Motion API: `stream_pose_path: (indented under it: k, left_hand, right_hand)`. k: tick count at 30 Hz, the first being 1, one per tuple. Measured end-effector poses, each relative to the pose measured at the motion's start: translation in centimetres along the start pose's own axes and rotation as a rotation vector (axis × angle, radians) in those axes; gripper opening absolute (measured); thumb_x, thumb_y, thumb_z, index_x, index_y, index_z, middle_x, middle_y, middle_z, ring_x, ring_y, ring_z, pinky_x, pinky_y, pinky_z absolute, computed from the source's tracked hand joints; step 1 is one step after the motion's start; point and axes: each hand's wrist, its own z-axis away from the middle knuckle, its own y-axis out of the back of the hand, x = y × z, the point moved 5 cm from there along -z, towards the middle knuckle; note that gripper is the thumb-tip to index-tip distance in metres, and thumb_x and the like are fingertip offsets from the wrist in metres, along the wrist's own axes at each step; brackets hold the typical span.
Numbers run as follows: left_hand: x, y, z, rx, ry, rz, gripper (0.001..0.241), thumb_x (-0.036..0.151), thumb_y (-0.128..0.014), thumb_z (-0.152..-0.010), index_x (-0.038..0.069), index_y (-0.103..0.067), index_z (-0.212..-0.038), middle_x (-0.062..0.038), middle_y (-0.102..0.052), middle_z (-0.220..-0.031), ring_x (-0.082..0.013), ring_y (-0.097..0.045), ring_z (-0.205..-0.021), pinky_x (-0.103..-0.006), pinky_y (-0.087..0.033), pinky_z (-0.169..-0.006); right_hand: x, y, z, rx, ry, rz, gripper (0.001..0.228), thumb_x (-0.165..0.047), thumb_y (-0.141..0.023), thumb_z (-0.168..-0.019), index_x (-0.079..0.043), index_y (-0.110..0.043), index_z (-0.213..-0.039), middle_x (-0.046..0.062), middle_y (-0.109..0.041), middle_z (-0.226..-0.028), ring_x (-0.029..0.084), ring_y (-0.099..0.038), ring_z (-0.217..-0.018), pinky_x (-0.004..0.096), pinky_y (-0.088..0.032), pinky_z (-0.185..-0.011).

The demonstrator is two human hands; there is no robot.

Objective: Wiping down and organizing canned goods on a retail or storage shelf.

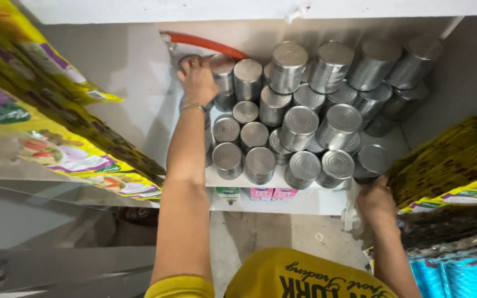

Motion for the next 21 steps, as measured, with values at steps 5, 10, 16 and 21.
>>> stream_pose_path:
  k: [5,10,16,21]
  left_hand:
    - [-6.0,-5.9,-3.1,0.315,0.162,-0.288,0.042,0.021,-0.079,-0.093,0.004,-0.067,-0.13,-0.019,-0.063,-0.138,-0.0403,-0.05,-0.132,-0.0572,-0.039,-0.104]
    - [-2.6,-0.7,1.7,-0.477,0.412,-0.301,0.047,0.03,-0.077,-0.083,0.016,-0.071,-0.127,-0.011,-0.064,-0.139,-0.0379,-0.059,-0.126,-0.0576,-0.046,-0.092]
    - [-2.6,-0.6,4.7,-0.619,0.367,-0.429,0.057,0.037,-0.082,-0.079,0.012,-0.07,-0.129,-0.018,-0.059,-0.14,-0.0421,-0.054,-0.128,-0.0526,-0.045,-0.087]
    - [-5.0,-6.0,3.3,-0.487,0.292,-0.4,0.046,0.033,-0.069,-0.09,0.014,-0.071,-0.132,-0.017,-0.055,-0.148,-0.0391,-0.051,-0.133,-0.0535,-0.046,-0.093]
  right_hand:
    - [-0.3,0.8,-0.2,-0.387,-0.216,-0.033,0.073,-0.026,-0.056,-0.093,0.008,-0.028,-0.15,0.045,-0.064,-0.115,0.056,-0.062,-0.114,0.055,-0.048,-0.103]
    - [-0.6,1.6,-0.4,-0.462,-0.152,-0.069,0.071,-0.019,-0.059,-0.083,0.01,-0.031,-0.142,0.046,-0.062,-0.115,0.056,-0.059,-0.118,0.053,-0.047,-0.104]
    - [0.8,-0.3,-0.9,-0.365,-0.059,-0.183,0.046,-0.025,-0.054,-0.097,0.009,-0.048,-0.128,0.041,-0.065,-0.115,0.055,-0.06,-0.117,0.053,-0.048,-0.101]
    - [2.7,-1.1,0.1,-0.307,-0.091,-0.556,0.034,-0.012,-0.056,-0.096,0.002,-0.058,-0.127,0.027,-0.073,-0.11,0.036,-0.068,-0.098,0.041,-0.054,-0.085]
